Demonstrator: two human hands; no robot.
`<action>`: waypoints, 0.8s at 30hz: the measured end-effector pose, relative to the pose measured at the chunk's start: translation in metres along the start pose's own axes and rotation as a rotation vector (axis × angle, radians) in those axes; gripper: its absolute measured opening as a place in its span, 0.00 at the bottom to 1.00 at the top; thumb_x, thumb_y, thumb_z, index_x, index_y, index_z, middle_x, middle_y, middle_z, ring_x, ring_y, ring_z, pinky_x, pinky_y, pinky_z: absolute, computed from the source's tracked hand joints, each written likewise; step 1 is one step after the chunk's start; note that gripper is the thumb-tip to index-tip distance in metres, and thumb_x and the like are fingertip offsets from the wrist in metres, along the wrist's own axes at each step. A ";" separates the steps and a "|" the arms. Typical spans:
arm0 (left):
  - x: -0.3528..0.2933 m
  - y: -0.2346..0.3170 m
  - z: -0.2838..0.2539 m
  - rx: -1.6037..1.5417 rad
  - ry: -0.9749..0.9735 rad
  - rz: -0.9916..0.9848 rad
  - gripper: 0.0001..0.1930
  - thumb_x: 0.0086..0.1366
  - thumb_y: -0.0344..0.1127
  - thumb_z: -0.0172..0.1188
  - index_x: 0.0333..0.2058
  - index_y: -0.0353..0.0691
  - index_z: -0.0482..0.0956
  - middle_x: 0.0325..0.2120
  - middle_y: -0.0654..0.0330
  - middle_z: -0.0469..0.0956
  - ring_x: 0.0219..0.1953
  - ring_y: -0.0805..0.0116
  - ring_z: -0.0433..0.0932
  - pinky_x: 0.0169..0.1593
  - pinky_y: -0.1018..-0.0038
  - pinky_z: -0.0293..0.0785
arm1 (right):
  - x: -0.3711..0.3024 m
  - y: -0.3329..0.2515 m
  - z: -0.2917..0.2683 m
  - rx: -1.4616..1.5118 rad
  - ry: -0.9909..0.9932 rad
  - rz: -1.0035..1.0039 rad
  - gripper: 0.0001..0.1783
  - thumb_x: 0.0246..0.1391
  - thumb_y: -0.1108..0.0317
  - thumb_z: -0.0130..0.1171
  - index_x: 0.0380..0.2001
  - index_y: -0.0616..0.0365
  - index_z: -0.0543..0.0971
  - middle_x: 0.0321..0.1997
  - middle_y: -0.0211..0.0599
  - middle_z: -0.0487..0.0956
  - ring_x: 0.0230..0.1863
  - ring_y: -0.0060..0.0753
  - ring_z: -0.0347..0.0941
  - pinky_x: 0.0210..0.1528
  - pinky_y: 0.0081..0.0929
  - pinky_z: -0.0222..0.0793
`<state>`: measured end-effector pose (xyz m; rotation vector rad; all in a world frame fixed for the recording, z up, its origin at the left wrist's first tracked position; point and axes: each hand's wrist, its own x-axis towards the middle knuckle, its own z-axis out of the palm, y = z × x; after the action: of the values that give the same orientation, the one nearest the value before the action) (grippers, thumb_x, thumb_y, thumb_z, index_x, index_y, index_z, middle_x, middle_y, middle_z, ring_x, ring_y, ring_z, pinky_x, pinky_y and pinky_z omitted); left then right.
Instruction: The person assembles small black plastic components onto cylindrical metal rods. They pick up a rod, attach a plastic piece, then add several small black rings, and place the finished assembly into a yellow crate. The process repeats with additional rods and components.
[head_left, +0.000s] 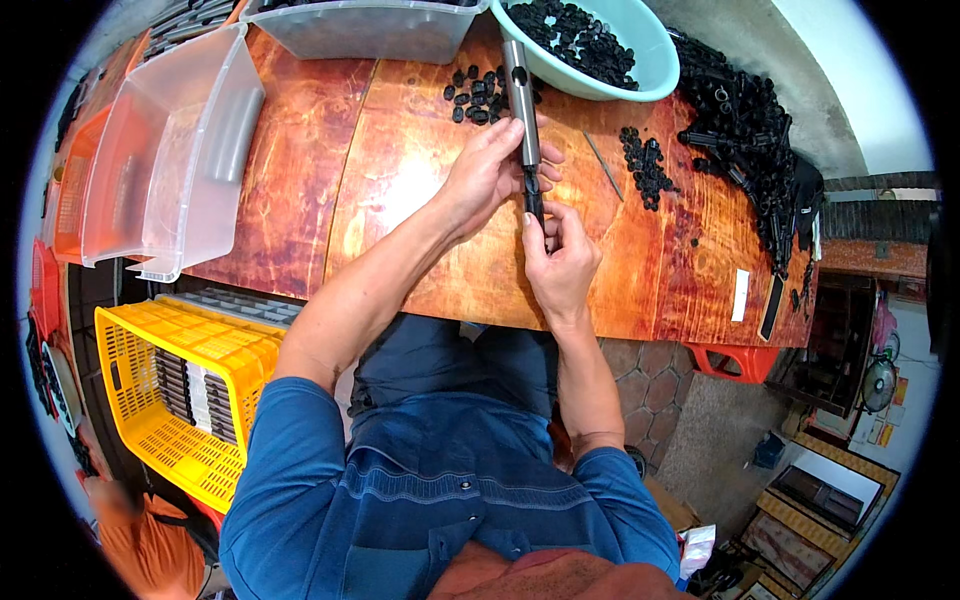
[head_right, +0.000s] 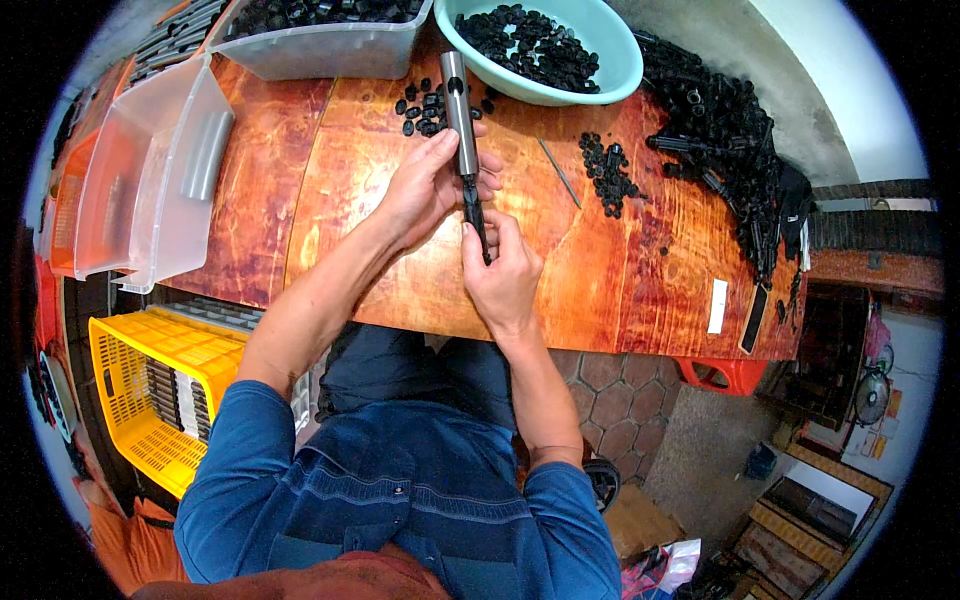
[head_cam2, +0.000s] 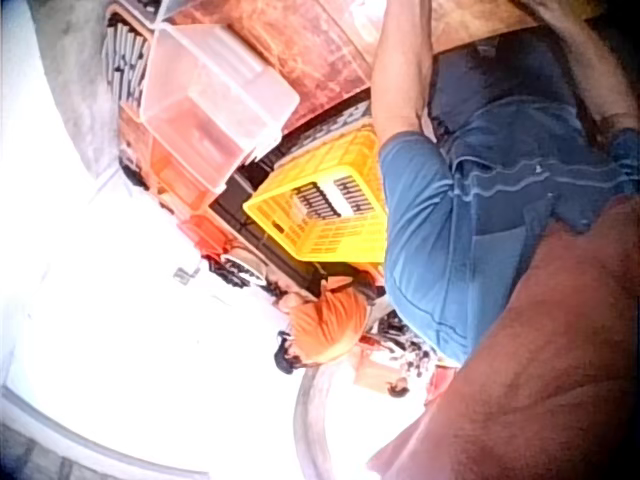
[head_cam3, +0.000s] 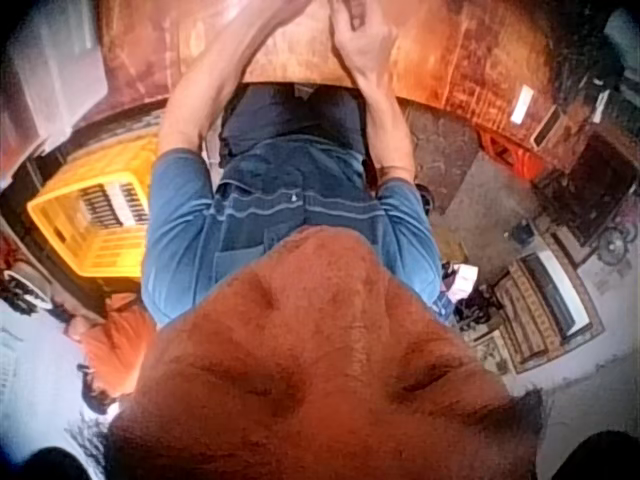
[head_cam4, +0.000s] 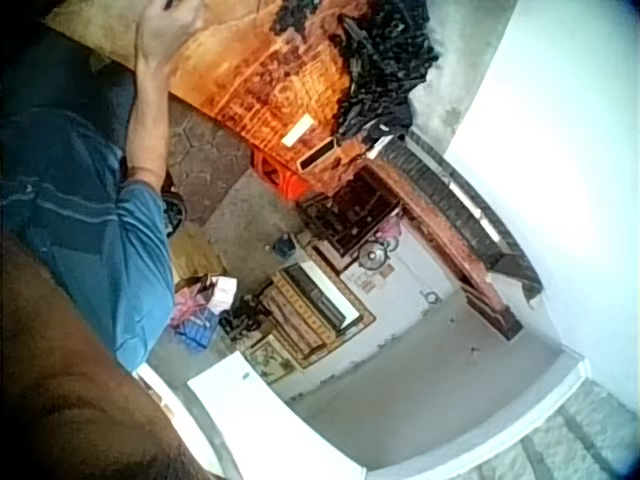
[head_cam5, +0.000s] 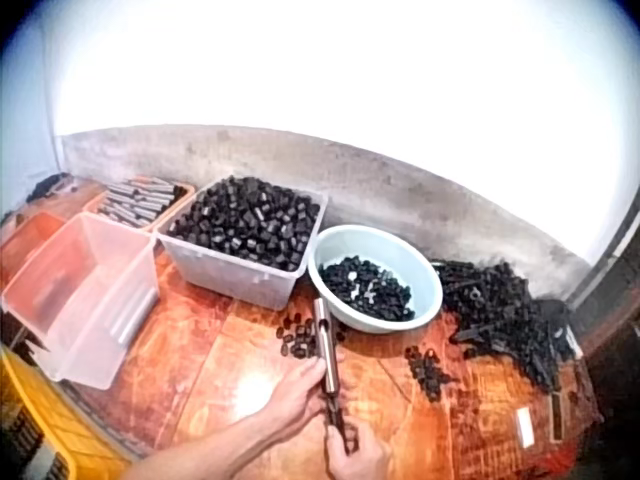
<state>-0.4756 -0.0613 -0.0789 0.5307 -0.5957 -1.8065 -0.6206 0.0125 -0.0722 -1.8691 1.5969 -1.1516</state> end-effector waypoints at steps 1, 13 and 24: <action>0.000 -0.001 0.000 0.050 -0.015 0.000 0.22 0.78 0.44 0.47 0.62 0.38 0.64 0.42 0.50 0.80 0.42 0.63 0.82 0.48 0.65 0.79 | 0.001 0.001 0.001 0.001 0.004 -0.003 0.11 0.55 0.73 0.66 0.41 0.63 0.79 0.26 0.44 0.83 0.25 0.36 0.82 0.29 0.31 0.76; -0.010 -0.004 0.010 0.135 -0.186 -0.061 0.27 0.72 0.33 0.58 0.66 0.36 0.60 0.44 0.55 0.78 0.41 0.69 0.81 0.44 0.72 0.81 | 0.018 0.010 -0.042 0.002 -0.151 0.156 0.12 0.56 0.70 0.68 0.40 0.65 0.80 0.27 0.34 0.82 0.24 0.17 0.75 0.26 0.18 0.69; -0.008 -0.012 0.008 0.198 -0.366 -0.192 0.20 0.74 0.33 0.54 0.61 0.37 0.66 0.46 0.57 0.78 0.37 0.76 0.78 0.41 0.78 0.77 | 0.124 0.006 -0.043 0.689 -0.312 0.192 0.20 0.64 0.62 0.59 0.50 0.67 0.77 0.39 0.40 0.83 0.34 0.22 0.78 0.38 0.20 0.73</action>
<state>-0.4868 -0.0494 -0.0796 0.4003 -1.0097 -2.0577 -0.6592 -0.0988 -0.0128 -1.3273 1.0022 -1.0759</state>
